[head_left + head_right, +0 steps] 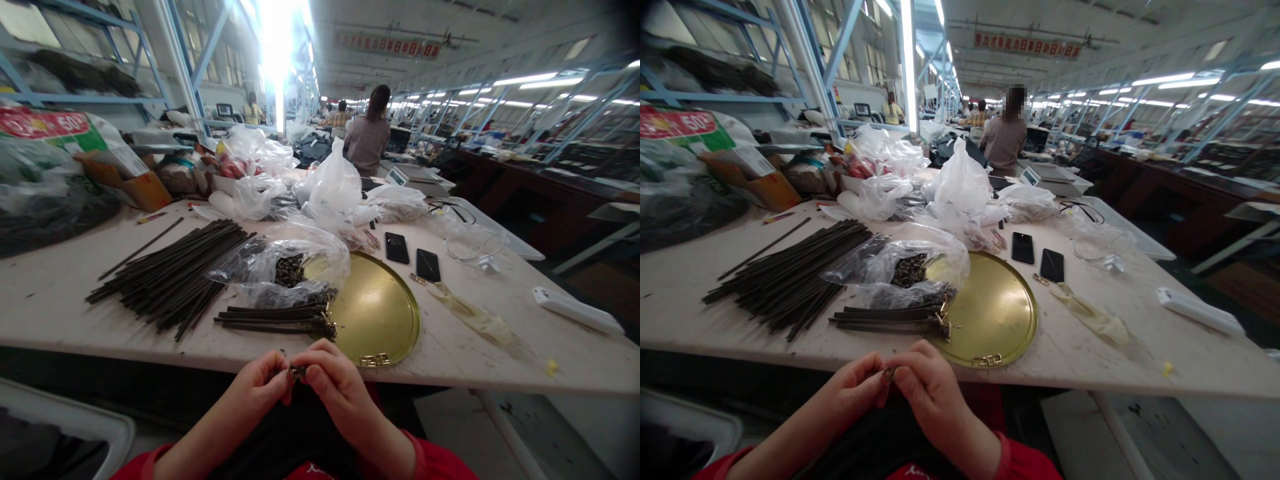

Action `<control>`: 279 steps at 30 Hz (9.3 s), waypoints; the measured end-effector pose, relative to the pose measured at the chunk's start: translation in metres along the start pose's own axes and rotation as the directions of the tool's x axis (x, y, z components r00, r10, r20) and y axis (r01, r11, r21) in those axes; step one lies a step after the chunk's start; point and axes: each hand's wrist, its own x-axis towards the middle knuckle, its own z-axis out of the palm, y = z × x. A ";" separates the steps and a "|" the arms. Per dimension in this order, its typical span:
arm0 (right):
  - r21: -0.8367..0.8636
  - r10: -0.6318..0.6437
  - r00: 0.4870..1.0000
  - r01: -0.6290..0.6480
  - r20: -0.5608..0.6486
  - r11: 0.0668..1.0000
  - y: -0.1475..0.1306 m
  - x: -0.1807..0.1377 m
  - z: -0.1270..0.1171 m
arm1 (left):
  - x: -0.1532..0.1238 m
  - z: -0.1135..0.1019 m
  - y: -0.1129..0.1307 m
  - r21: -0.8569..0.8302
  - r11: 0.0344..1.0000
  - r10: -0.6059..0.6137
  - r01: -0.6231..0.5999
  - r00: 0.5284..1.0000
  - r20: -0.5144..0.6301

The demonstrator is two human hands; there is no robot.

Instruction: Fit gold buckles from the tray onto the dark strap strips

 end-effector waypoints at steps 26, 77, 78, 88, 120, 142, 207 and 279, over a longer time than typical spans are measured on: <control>-0.241 0.133 0.990 -0.142 -0.052 0.960 0.016 0.001 0.008 | -0.005 0.003 -0.002 0.232 0.966 0.123 -0.117 0.992 -0.008; 0.265 0.323 0.940 -0.286 -0.109 0.921 0.029 0.007 0.015 | -0.004 -0.002 -0.027 0.252 0.910 0.318 -0.330 0.944 0.087; 0.347 0.372 0.924 -0.322 -0.086 0.881 0.027 0.011 0.015 | -0.003 -0.002 -0.027 0.245 0.908 0.327 -0.340 0.940 0.095; 0.224 0.416 0.901 -0.434 0.126 0.873 0.047 0.067 0.002 | 0.023 -0.019 -0.017 -0.122 0.991 0.067 -0.063 0.997 0.028; -0.576 0.202 0.979 -0.175 -0.017 0.799 0.068 0.176 -0.018 | 0.058 -0.049 0.010 -0.020 1.000 0.007 -0.012 0.967 -0.253; 0.433 0.343 0.903 -0.209 -0.260 0.877 0.024 0.065 0.011 | 0.028 -0.020 0.038 0.351 0.929 0.200 -0.119 0.958 -0.204; 0.238 0.275 0.956 -0.246 -0.099 0.940 0.043 0.020 0.027 | 0.018 -0.012 -0.018 0.174 0.975 0.139 -0.138 0.990 0.009; 0.198 0.483 0.875 -0.480 0.035 0.855 0.034 -0.028 0.017 | -0.007 -0.002 -0.014 0.239 0.965 -0.177 0.109 0.943 0.283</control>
